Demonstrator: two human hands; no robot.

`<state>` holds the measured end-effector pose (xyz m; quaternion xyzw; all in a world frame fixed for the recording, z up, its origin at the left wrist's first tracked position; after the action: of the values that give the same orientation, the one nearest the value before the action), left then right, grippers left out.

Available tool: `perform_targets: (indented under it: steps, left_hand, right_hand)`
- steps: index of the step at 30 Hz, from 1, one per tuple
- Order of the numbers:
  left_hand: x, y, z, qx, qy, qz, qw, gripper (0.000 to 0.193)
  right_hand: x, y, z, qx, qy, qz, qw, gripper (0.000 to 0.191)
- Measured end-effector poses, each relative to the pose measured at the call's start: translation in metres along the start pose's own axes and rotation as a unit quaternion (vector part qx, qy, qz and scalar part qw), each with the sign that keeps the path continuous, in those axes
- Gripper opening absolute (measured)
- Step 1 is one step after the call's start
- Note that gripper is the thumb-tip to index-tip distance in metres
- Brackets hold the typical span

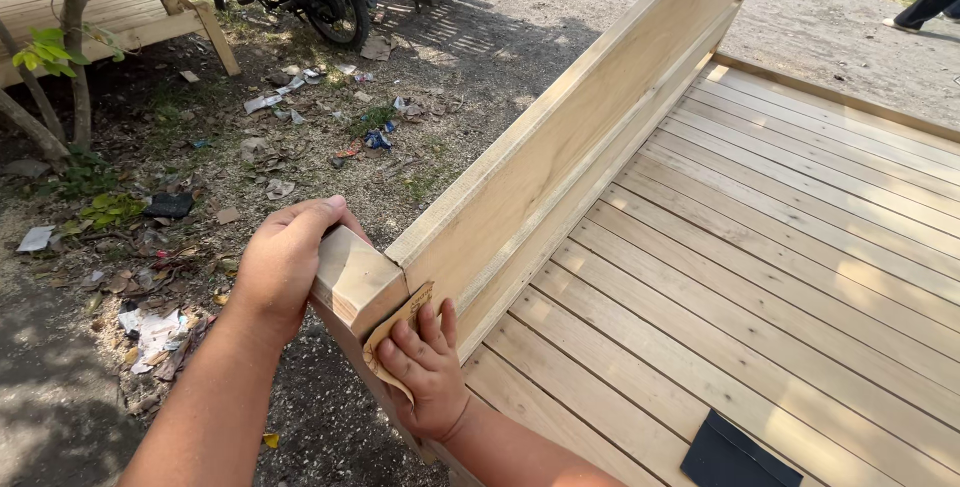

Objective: The person sands the edges and surface of a wooden bed frame using a sanding block. They work along the headboard and side rails, then move to the slatted base, smoothing the wood by hand.

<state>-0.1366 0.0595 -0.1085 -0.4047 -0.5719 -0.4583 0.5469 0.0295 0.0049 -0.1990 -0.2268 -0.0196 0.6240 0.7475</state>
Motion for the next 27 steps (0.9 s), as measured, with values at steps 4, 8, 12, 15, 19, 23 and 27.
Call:
perform_targets:
  steps: [4,8,12,15,19,23,27]
  left_hand:
    - [0.004,0.003,-0.001,-0.009,-0.005,-0.001,1.0,0.039]
    - [0.023,0.007,-0.009,0.011,-0.019,0.121,0.992,0.039]
    - [0.095,0.036,-0.051,0.039,0.251,0.463,0.849,0.044]
    - [0.117,0.096,-0.097,-0.046,0.462,0.582,0.668,0.048]
    - [0.097,0.139,-0.091,-0.119,0.365,0.736,0.558,0.02]
    - [0.085,0.166,-0.097,-0.072,0.473,0.815,0.327,0.013]
    - [0.063,0.161,-0.09,-0.027,0.483,0.806,0.341,0.033]
  right_hand:
    - [0.003,-0.014,0.019,0.048,0.008,0.009,0.999,0.049]
    - [0.044,-0.036,0.075,0.124,0.107,0.027,0.986,0.05]
    - [0.031,-0.057,0.075,0.067,0.099,0.067,0.991,0.049]
    - [0.027,-0.072,0.056,0.037,0.117,0.129,0.984,0.043]
    - [0.036,-0.092,0.056,0.046,0.085,0.201,0.975,0.028]
    - [0.051,-0.114,0.066,0.057,0.092,0.2,0.974,0.029]
    - [0.102,-0.13,0.042,0.008,0.234,0.109,0.966,0.045]
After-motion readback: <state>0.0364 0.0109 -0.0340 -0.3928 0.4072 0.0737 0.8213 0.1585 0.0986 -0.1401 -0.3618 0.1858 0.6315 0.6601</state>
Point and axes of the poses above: each hand's wrist, its own z-axis towards the middle knuckle, its own y-axis out of the palm, x = y × z, the point moved 8 cm from there along z, towards the middle knuckle
